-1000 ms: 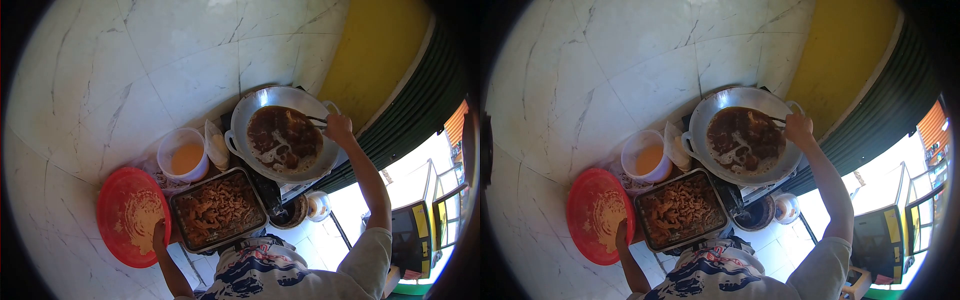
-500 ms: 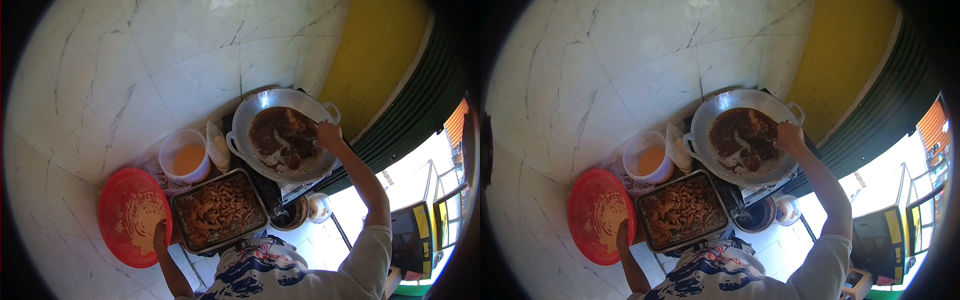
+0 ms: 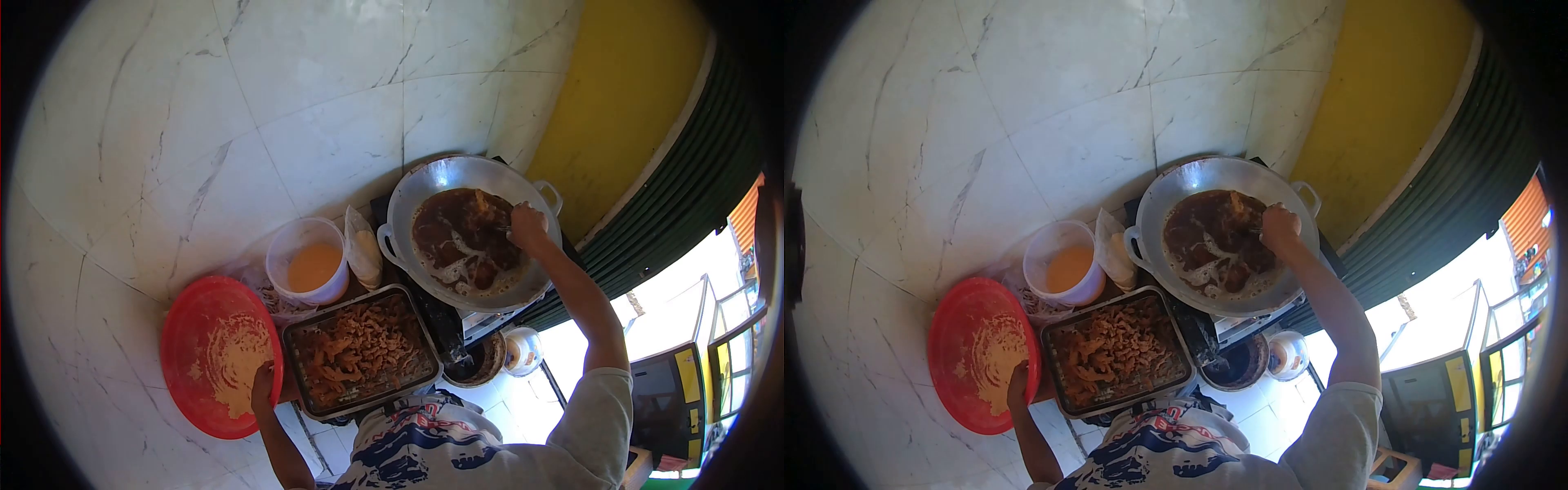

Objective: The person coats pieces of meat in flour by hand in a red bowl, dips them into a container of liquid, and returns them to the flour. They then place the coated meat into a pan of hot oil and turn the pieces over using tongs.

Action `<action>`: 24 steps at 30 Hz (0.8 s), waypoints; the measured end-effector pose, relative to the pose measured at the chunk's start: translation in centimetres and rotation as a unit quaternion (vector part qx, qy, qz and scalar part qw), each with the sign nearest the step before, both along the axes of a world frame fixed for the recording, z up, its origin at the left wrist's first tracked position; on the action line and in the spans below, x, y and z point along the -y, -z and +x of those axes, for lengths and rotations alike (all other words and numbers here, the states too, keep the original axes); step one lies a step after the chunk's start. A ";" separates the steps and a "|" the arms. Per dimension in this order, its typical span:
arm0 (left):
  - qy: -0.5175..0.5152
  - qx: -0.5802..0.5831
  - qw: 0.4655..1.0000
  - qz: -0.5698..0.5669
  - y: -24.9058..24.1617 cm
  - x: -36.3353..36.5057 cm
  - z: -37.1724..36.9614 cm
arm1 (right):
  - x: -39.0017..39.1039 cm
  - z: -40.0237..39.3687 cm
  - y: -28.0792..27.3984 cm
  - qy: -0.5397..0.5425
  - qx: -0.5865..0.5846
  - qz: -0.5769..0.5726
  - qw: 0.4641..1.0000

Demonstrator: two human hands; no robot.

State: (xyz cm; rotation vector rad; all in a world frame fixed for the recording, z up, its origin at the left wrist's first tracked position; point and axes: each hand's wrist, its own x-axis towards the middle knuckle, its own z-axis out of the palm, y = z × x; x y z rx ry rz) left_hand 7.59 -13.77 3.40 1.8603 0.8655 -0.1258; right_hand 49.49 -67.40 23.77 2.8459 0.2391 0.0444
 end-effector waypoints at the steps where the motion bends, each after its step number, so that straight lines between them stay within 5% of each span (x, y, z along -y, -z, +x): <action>1: -0.004 -0.005 1.000 -0.003 -0.2 0.1 0.1 | -0.1 0.4 0.1 0.003 0.001 -0.002 1.000; 11: -0.014 -0.004 1.000 -0.013 -1.0 0.6 -0.1 | 1.9 3.0 -1.1 0.032 -0.061 0.104 0.992; 14: -0.003 -0.005 1.000 -0.013 -0.4 0.3 0.0 | 3.1 4.0 -3.1 0.130 -0.297 0.224 0.919; 17: 0.003 -0.009 1.000 -0.010 0.7 -0.5 -0.2 | 6.4 6.2 1.0 0.050 -0.286 0.337 0.896; 24: 0.010 -0.010 1.000 -0.001 1.3 -0.9 -0.4 | 6.5 3.5 -3.5 0.182 -0.427 0.398 0.791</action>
